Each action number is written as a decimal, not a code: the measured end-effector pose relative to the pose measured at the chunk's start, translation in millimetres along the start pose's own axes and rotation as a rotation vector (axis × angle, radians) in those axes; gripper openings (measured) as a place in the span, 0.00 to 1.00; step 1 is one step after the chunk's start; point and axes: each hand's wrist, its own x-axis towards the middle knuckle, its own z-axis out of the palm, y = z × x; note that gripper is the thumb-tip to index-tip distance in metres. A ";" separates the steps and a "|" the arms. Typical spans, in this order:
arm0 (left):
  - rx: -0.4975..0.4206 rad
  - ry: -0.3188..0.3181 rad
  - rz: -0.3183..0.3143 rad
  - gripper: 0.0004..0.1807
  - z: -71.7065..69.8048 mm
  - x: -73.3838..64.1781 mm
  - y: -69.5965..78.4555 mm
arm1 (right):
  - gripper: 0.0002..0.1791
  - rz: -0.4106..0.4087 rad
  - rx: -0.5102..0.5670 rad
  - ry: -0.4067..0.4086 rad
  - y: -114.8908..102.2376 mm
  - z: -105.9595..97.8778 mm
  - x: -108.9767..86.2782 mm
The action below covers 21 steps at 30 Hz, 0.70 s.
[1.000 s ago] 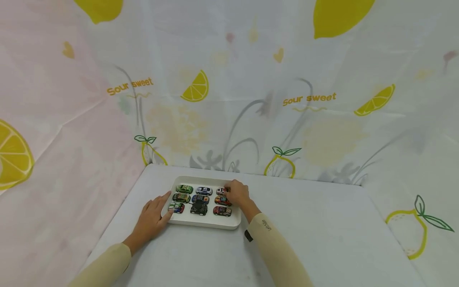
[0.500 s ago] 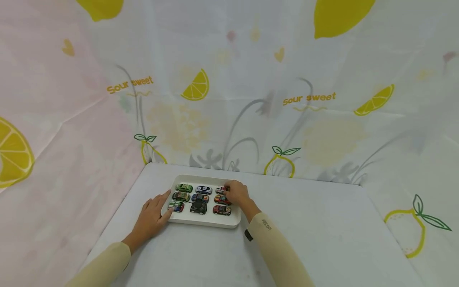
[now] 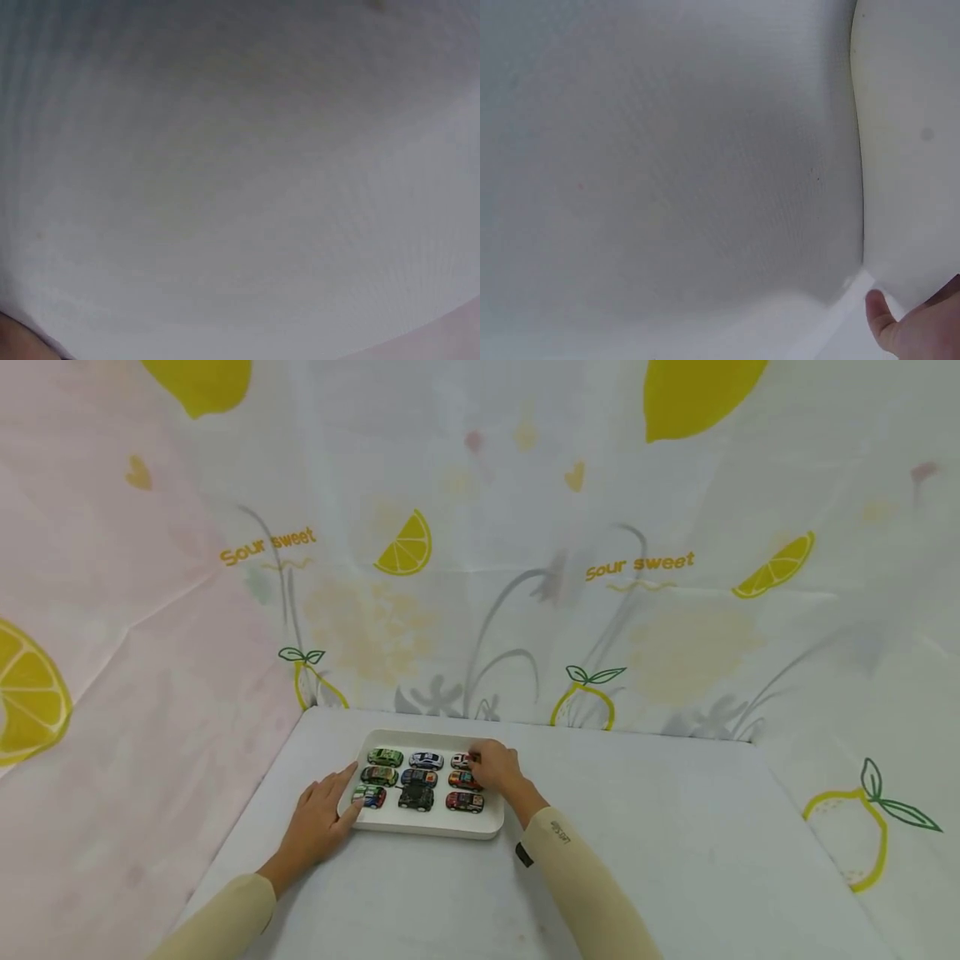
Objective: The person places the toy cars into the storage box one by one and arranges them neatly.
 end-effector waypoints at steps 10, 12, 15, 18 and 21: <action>-0.012 0.018 0.035 0.36 -1.0 9.6 -13.3 | 0.24 -0.110 -0.007 0.195 11.2 -14.3 -5.6; -0.023 0.017 0.041 0.36 -1.3 13.5 -18.2 | 0.26 -0.144 -0.008 0.260 18.9 -22.7 -9.1; -0.074 -0.016 0.028 0.36 -2.9 15.1 -20.5 | 0.28 -0.172 -0.035 0.327 38.4 -37.1 -17.6; -0.131 -0.096 -0.012 0.36 -8.2 19.2 -19.2 | 0.29 -0.154 -0.065 0.344 64.9 -50.2 -28.5; -0.151 -0.135 -0.072 0.36 -16.8 23.4 -19.7 | 0.29 -0.116 -0.091 0.332 91.7 -59.3 -40.7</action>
